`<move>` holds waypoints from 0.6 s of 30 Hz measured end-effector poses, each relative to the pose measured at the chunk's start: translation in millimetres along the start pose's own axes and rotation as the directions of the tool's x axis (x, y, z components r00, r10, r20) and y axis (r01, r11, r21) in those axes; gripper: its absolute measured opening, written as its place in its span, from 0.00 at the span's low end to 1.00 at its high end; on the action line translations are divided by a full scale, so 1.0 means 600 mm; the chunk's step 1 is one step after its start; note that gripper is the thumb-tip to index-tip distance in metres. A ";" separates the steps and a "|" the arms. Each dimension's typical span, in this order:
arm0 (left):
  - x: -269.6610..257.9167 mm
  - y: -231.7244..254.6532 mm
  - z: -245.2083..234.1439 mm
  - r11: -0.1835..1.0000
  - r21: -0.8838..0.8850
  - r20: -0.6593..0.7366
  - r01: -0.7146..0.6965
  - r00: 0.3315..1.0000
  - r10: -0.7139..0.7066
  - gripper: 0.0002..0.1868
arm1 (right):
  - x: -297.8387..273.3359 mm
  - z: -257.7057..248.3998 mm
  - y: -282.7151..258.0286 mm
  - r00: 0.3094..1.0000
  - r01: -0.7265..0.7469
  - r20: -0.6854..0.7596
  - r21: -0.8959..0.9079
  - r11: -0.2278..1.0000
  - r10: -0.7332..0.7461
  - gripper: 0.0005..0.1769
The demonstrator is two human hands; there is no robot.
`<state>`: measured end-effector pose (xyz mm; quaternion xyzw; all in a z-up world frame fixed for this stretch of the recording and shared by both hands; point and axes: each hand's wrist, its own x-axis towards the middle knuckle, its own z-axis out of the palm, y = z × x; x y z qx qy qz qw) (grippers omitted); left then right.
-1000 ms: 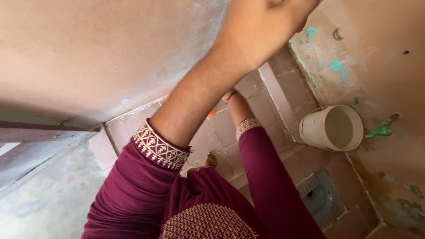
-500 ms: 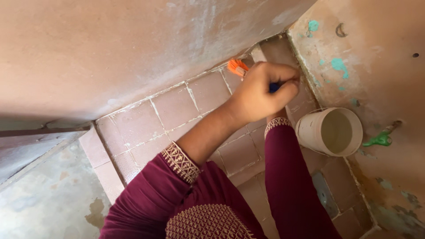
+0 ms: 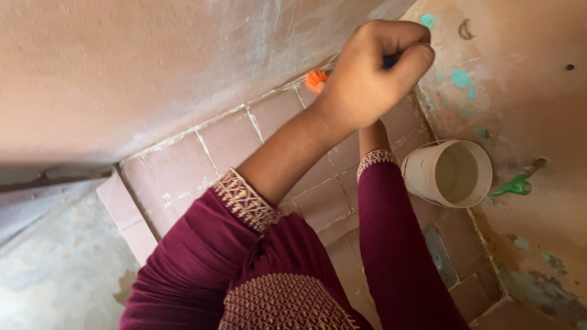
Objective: The person mops the tiled floor of a bathroom using a long-handled mop and a bucket of water. They repeatedly dip the mop into the bucket, wring it out, and scrub the floor around a squat toilet and near the doorway.
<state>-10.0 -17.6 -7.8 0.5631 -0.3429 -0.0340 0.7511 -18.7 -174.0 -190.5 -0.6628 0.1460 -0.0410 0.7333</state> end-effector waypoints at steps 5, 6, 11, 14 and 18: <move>0.016 0.005 0.040 0.996 0.082 0.008 0.025 1.000 -0.026 0.14 | -0.036 -0.005 -0.011 0.997 -0.030 -0.075 -0.021 0.999 0.028 0.25; 0.017 0.008 0.045 0.996 0.082 0.034 0.026 0.999 -0.029 0.15 | -0.039 0.000 -0.011 0.995 -0.033 -0.094 -0.021 0.999 0.031 0.25; 0.049 0.024 0.071 0.992 0.103 0.134 0.075 0.987 -0.089 0.18 | -0.065 0.019 -0.021 0.983 -0.056 -0.175 -0.038 0.998 0.049 0.24; 0.092 0.014 0.088 0.991 0.088 0.185 0.102 0.976 -0.117 0.21 | -0.070 0.035 -0.020 0.974 -0.037 -0.226 -0.033 0.999 0.029 0.23; 0.130 -0.006 0.118 0.997 -0.077 0.200 -0.029 0.979 0.044 0.23 | -0.081 0.057 -0.003 0.958 -0.019 -0.288 -0.026 0.999 0.011 0.22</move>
